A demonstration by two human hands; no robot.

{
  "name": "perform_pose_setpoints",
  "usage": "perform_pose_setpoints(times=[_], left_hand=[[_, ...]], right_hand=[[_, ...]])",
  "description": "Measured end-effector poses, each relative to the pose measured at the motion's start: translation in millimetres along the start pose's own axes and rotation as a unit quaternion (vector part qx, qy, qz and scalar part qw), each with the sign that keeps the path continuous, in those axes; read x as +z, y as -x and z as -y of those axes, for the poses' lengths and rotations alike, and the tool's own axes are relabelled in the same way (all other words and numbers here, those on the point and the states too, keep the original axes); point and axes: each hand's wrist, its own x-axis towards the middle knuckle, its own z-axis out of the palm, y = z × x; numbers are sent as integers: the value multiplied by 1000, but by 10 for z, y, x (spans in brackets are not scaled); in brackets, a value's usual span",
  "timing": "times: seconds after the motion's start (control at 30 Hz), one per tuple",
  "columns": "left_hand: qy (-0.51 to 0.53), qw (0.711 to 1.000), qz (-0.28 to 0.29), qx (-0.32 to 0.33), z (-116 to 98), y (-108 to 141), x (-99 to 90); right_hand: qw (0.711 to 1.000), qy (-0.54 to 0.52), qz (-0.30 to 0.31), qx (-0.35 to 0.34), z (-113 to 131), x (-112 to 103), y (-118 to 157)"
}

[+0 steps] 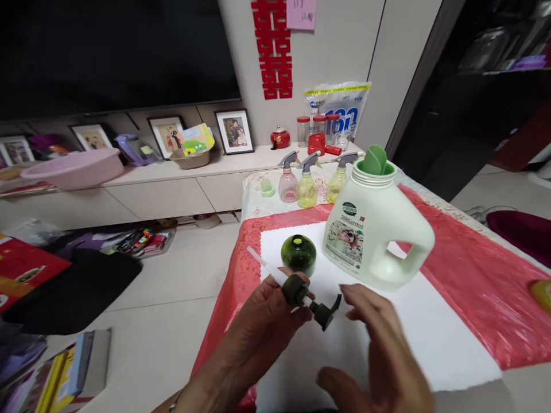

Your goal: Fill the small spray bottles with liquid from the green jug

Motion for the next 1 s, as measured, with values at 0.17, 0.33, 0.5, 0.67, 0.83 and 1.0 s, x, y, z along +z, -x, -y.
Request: perform_pose_setpoints(times=[0.17, 0.33, 0.5, 0.67, 0.83, 1.0], left_hand=[[56, 996, 58, -49, 163, 5, 153], [105, 990, 61, -68, 219, 13, 177], [103, 989, 69, -76, 206, 11, 176], [49, 996, 60, -52, 97, 11, 239], [-125, 992, -13, -12, -45, -15, 76], [-235, 950, -133, 157, -192, -144, -202]], right_hand=[[996, -83, 19, -5, -82, 318, -175], [991, -59, -15, -116, -78, 305, -308], [971, 25, 2, -238, 42, 216, -496], [961, 31, -16, -273, 181, 232, -667], [971, 82, -138, -178, 365, 227, -971], [978, 97, -110, -151, 411, 257, -1334]])
